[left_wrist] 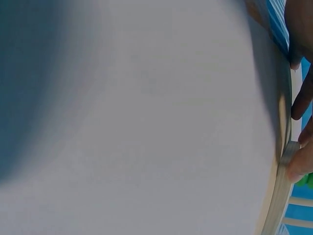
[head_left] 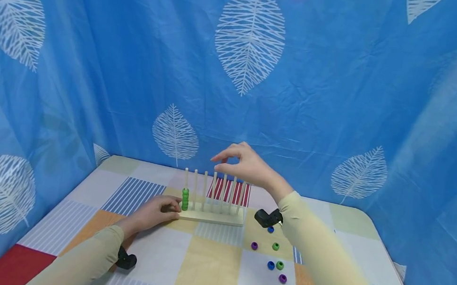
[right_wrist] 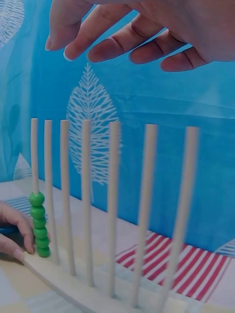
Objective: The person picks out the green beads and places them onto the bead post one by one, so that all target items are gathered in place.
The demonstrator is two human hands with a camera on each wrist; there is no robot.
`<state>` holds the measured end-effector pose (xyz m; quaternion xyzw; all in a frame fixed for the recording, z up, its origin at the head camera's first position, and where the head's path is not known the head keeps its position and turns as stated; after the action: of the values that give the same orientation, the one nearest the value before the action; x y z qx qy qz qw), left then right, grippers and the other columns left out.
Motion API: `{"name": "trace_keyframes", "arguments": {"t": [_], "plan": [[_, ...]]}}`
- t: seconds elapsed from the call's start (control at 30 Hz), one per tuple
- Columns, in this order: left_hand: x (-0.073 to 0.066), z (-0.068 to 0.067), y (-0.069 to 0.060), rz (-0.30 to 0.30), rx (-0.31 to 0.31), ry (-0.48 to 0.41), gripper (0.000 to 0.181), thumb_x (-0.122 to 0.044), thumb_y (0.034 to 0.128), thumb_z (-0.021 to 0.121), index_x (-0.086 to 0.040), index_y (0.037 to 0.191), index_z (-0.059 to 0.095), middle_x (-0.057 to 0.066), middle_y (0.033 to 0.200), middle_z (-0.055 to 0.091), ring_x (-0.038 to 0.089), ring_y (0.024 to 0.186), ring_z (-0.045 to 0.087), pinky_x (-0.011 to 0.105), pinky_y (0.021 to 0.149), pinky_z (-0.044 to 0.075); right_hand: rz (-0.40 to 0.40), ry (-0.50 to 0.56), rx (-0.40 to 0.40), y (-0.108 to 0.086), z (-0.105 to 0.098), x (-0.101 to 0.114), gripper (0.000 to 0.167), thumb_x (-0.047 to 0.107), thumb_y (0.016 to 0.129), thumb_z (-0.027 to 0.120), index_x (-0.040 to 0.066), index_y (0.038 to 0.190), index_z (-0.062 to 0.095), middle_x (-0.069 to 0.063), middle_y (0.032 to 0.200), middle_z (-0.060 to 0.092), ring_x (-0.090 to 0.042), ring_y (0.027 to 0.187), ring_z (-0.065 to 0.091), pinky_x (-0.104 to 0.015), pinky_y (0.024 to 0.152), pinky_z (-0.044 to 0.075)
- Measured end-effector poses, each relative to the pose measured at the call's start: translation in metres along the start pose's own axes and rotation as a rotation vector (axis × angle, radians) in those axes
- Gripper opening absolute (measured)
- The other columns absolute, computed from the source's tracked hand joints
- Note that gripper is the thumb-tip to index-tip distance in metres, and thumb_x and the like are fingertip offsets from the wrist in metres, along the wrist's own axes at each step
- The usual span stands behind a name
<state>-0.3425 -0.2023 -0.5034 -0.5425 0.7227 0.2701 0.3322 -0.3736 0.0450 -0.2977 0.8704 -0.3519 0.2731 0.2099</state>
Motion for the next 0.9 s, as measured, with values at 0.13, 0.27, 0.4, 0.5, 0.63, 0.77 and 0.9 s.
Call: {"name": "trace_keyframes", "arguments": {"t": [0.13,0.27,0.4,0.5,0.63,0.77,0.9], "plan": [[0.001,0.000,0.000,-0.003,0.003,-0.006,0.008,-0.022,0.0938,0.077,-0.029,0.096,0.073,0.005,0.144,0.060,0.036,0.139,0.047,0.061,0.117,0.030,0.026,-0.003,-0.010,-0.012,-0.006,-0.007,0.021,0.040,0.097,0.070,0.034,0.117,0.075,0.010,0.118,0.065,-0.021,0.123,0.042,-0.050,0.095,0.044],[0.001,0.000,0.000,0.000,0.000,0.001,0.007,-0.022,0.0939,0.077,-0.028,0.096,0.074,0.005,0.143,0.060,0.036,0.139,0.047,0.061,0.116,0.031,0.053,-0.006,-0.021,-0.025,-0.011,-0.016,0.021,0.040,0.096,0.071,0.035,0.116,0.076,0.012,0.117,0.064,-0.020,0.120,0.042,-0.049,0.092,0.045],[0.001,0.000,0.000,0.002,-0.003,0.013,0.007,-0.022,0.0942,0.077,-0.028,0.096,0.074,0.005,0.142,0.061,0.036,0.138,0.048,0.061,0.116,0.032,0.075,-0.010,-0.030,-0.038,-0.014,-0.024,0.021,0.040,0.096,0.071,0.034,0.116,0.076,0.011,0.116,0.064,-0.020,0.118,0.043,-0.050,0.092,0.044],[0.000,0.000,-0.001,0.007,-0.002,0.005,0.008,-0.021,0.0940,0.077,-0.028,0.096,0.074,0.006,0.142,0.061,0.036,0.138,0.048,0.060,0.116,0.033,0.095,-0.015,-0.034,-0.047,-0.016,-0.031,0.020,0.040,0.097,0.071,0.034,0.115,0.076,0.009,0.116,0.065,-0.020,0.117,0.044,-0.049,0.091,0.044],[0.000,0.000,-0.001,0.016,0.001,-0.007,0.009,-0.020,0.0936,0.077,-0.027,0.095,0.074,0.006,0.142,0.061,0.035,0.137,0.049,0.059,0.116,0.033,0.114,-0.017,-0.032,-0.058,-0.017,-0.038,0.021,0.041,0.097,0.071,0.034,0.117,0.075,0.009,0.117,0.065,-0.021,0.116,0.044,-0.049,0.089,0.043],[-0.001,0.000,-0.001,0.021,0.001,-0.012,0.009,-0.019,0.0935,0.077,-0.027,0.095,0.074,0.007,0.142,0.060,0.036,0.137,0.049,0.059,0.116,0.033,0.126,-0.020,-0.029,-0.065,-0.016,-0.044,0.026,0.043,0.097,0.070,0.032,0.120,0.075,0.008,0.119,0.065,-0.021,0.116,0.044,-0.048,0.087,0.042],[-0.001,0.000,-0.002,0.021,0.001,-0.021,0.009,-0.018,0.0935,0.077,-0.026,0.095,0.074,0.007,0.143,0.060,0.036,0.138,0.048,0.060,0.116,0.033,0.136,-0.037,-0.037,-0.070,-0.014,-0.049,0.029,0.043,0.096,0.071,0.028,0.120,0.076,0.007,0.117,0.066,-0.021,0.112,0.045,-0.047,0.085,0.043]]}}
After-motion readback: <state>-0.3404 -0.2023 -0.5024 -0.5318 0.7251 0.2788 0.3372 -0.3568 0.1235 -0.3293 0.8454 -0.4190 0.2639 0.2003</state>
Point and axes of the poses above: each hand's wrist, its own y-axis towards the middle knuckle, its own z-axis out of the palm, x = y × z, the point moved 6 cm from there along y, towards the middle knuckle
